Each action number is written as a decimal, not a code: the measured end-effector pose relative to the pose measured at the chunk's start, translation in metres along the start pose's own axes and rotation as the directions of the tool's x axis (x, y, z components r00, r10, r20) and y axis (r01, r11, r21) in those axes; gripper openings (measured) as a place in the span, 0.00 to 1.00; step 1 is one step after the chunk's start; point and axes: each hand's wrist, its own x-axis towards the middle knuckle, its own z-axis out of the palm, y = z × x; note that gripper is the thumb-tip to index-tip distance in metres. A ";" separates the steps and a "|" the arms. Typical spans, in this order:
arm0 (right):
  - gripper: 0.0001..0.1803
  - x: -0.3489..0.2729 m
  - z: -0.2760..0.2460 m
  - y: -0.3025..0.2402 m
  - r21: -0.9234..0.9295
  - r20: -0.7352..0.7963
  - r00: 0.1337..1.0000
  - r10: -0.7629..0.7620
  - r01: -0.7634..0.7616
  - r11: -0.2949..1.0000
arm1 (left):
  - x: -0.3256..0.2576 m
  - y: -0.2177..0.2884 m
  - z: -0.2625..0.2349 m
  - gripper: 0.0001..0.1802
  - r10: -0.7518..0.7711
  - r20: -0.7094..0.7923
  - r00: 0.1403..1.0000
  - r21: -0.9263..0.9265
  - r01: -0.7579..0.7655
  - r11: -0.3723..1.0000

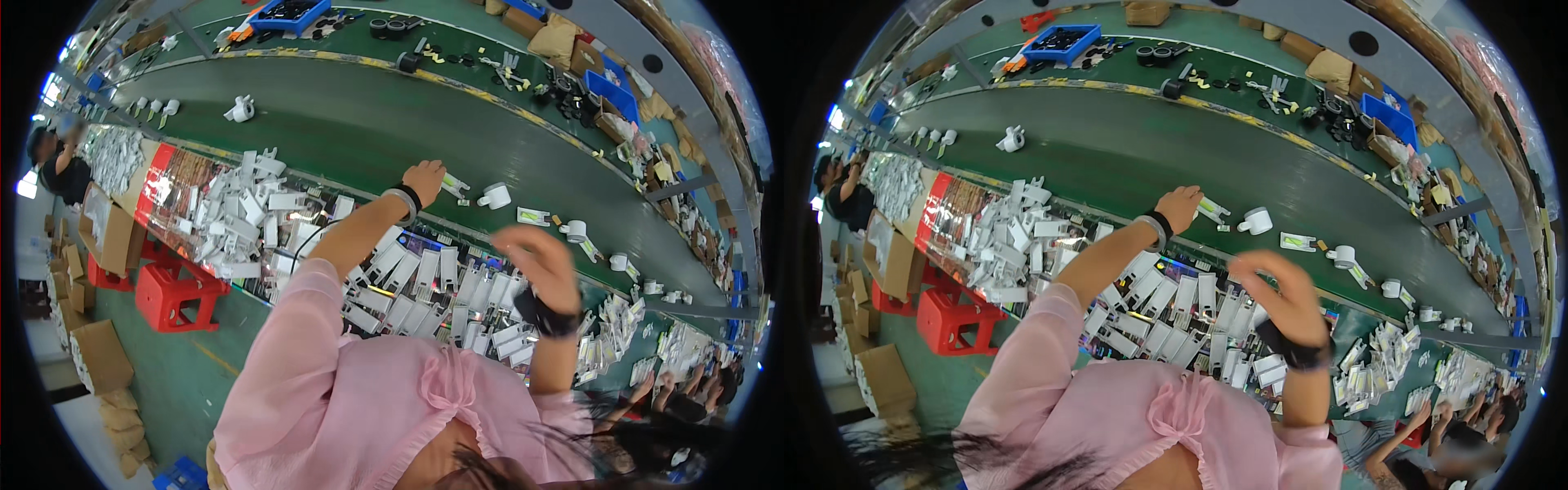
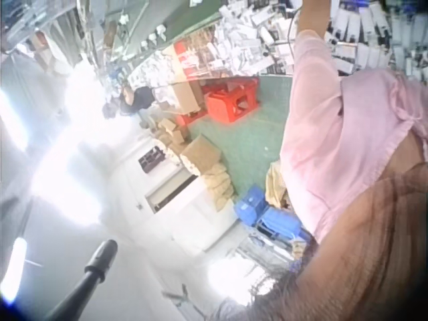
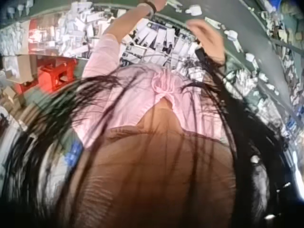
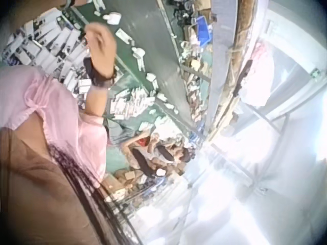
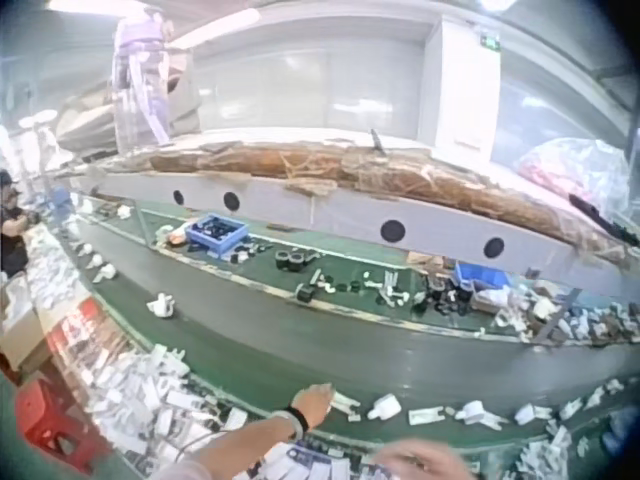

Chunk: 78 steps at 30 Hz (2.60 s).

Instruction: The recorder is assembling small electronic components, specifically placing small internal parts into white plastic housings on an industrial assembly line.

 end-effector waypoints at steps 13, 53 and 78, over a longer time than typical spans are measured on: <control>0.09 0.147 0.056 0.258 -0.983 0.168 0.985 0.050 0.163 0.082 | 0.025 -0.008 0.044 0.14 -0.032 -0.175 0.984 0.125 0.054 0.991; 0.09 -0.041 0.137 0.029 -0.442 -0.152 0.888 -0.434 0.331 0.833 | -0.279 0.100 -0.098 0.18 -0.192 0.253 0.948 -0.902 0.159 -0.401; 0.10 -0.072 0.150 0.033 -0.497 -0.235 0.788 -0.569 0.405 0.767 | -0.292 0.119 -0.099 0.27 -0.088 -0.139 0.986 -0.979 -0.123 0.161</control>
